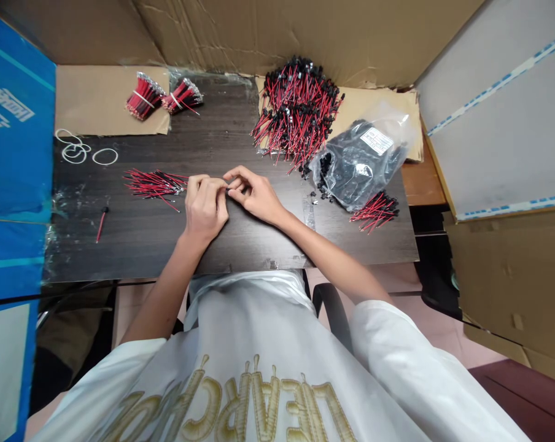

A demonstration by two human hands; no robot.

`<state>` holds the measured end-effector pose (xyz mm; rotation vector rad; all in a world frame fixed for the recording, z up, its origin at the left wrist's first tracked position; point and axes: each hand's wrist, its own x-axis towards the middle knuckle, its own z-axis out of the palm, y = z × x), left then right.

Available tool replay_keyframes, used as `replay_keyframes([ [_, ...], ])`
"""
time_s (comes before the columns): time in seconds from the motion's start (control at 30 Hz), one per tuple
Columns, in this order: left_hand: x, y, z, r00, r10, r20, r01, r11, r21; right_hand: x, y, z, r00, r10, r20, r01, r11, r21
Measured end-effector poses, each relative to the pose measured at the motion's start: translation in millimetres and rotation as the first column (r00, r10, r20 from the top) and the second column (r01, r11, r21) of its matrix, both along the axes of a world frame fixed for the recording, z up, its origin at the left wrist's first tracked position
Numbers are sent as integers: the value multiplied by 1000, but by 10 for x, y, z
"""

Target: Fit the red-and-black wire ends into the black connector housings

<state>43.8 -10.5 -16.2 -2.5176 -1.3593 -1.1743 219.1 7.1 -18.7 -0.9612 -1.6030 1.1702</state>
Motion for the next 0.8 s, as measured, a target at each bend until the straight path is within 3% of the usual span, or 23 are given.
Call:
replay_keyframes([
  [0.27,-54,21,11,999,30,32,-30,999,12,56,59,10,999,0,-47,-3,999,-53],
  [0.8,-81,28,2,999,-35,27,37,996,-80,110,68,-61,999,35,14,-34,999,-37],
])
